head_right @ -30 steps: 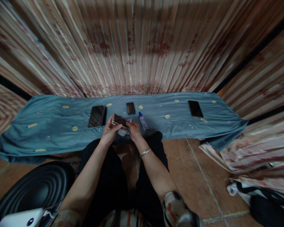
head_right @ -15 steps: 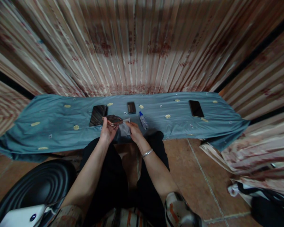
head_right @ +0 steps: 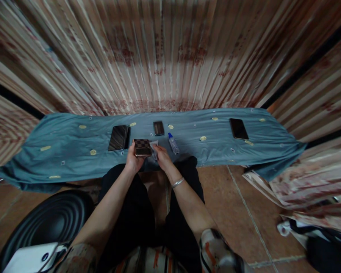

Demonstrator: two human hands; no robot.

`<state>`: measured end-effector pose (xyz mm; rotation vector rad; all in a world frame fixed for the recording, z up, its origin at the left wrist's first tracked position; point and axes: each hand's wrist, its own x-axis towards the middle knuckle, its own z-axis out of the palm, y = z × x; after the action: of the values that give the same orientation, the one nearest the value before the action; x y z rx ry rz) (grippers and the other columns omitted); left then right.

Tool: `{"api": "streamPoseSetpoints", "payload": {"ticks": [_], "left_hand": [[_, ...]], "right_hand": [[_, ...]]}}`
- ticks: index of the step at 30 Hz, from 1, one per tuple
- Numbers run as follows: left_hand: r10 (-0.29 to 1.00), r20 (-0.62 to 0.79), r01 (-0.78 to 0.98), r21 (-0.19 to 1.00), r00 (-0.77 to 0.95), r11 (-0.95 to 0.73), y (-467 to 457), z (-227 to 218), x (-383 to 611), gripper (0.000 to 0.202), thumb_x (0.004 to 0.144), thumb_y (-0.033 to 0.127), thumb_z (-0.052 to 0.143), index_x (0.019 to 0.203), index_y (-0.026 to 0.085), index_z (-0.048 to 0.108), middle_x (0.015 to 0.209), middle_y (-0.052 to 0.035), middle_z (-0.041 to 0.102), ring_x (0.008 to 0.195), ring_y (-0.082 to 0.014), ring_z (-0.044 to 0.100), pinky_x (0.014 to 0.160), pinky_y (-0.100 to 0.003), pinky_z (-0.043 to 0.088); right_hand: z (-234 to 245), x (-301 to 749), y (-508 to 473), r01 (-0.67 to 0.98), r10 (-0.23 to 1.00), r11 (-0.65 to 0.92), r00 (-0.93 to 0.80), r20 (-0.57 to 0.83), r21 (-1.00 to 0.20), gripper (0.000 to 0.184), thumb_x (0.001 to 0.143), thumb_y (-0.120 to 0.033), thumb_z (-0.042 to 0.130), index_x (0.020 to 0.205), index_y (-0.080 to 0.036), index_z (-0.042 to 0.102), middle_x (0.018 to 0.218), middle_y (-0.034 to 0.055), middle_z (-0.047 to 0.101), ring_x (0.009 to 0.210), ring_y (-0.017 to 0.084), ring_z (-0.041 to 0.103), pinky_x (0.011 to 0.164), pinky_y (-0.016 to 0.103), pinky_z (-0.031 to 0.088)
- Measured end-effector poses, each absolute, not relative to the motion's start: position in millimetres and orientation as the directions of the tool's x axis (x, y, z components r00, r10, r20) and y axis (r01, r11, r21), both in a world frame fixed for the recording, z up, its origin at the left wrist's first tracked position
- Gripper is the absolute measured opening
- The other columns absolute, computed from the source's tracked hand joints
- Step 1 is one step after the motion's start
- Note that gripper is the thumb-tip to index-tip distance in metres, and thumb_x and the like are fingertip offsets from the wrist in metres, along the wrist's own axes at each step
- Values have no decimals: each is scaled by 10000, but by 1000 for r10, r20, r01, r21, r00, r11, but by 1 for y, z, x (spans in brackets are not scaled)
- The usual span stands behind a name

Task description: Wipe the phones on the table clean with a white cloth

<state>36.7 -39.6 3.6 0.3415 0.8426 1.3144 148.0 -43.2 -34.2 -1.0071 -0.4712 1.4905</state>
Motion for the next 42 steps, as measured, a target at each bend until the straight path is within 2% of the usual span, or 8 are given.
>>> {"api": "streamPoseSetpoints", "payload": {"ticks": [8, 14, 18, 21, 25, 30, 36, 42], "left_hand": [[881, -469, -727, 583, 64, 364, -38, 2, 37, 343, 950, 434, 482, 1000, 167, 692, 816, -51, 737, 703, -190, 688, 743, -336, 560], [837, -536, -692, 563, 110, 452, -39, 8, 40, 410, 973, 459, 404, 914, 154, 672, 715, -48, 703, 605, -186, 648, 617, -313, 529], [842, -526, -692, 564, 119, 450, -40, 8, 42, 372, 974, 435, 416, 942, 163, 667, 729, -42, 703, 617, -184, 657, 648, -322, 541], [836, -532, -691, 554, 134, 464, -40, 3, 46, 326, 965, 420, 456, 929, 176, 668, 717, -30, 691, 664, -188, 673, 708, -331, 552], [866, -492, -758, 530, 91, 381, -39, -4, 51, 263, 963, 343, 501, 839, 183, 669, 720, -7, 688, 728, -144, 677, 802, -260, 533], [867, -495, -798, 497, 61, 340, -34, -5, 50, 334, 976, 419, 487, 857, 190, 698, 771, -23, 715, 814, -161, 696, 836, -257, 535], [842, -539, -779, 511, 39, 363, -34, -2, 55, 263, 999, 288, 472, 904, 198, 700, 816, -11, 729, 880, -149, 704, 839, -232, 541], [865, -502, -733, 587, 5, 344, -38, -6, 59, 258, 985, 257, 481, 1041, 151, 709, 981, -62, 739, 991, -164, 692, 919, -246, 518]], "right_hand": [[-49, 138, -37, -317, 944, -53, 292, -151, -947, 367, 817, -552, 679, 889, -198, 742, 907, 35, 795, 978, 208, 724, 929, 339, 539], [-47, 146, -34, 89, 906, 158, 383, 180, -983, 421, 948, -515, 509, 1138, -204, 720, 1233, 73, 727, 1204, 228, 638, 1104, 397, 451], [-43, 156, -33, 265, 874, 181, 398, 278, -947, 477, 1005, -497, 395, 1247, -194, 672, 1327, 96, 681, 1281, 236, 589, 1149, 430, 415], [-39, 156, -37, 409, 875, 209, 328, 357, -888, 498, 1025, -466, 346, 1326, -190, 630, 1396, 113, 637, 1336, 242, 550, 1171, 451, 394], [-33, 143, -49, 557, 903, 365, -19, 428, -746, 453, 1024, -399, 388, 1361, -202, 618, 1409, 110, 630, 1353, 238, 535, 1189, 453, 378], [-34, 138, -54, 565, 899, 390, -64, 432, -727, 454, 1020, -390, 426, 1409, -215, 585, 1490, 106, 560, 1411, 224, 476, 1216, 442, 350], [-41, 153, -48, 557, 898, 367, -3, 440, -745, 365, 978, -290, 490, 1271, -227, 699, 1362, 98, 665, 1293, 227, 576, 1169, 432, 414], [-41, 151, -55, 541, 888, 395, -16, 460, -743, 405, 969, -220, 465, 1314, -246, 676, 1391, 88, 646, 1312, 228, 561, 1165, 450, 423]]}}
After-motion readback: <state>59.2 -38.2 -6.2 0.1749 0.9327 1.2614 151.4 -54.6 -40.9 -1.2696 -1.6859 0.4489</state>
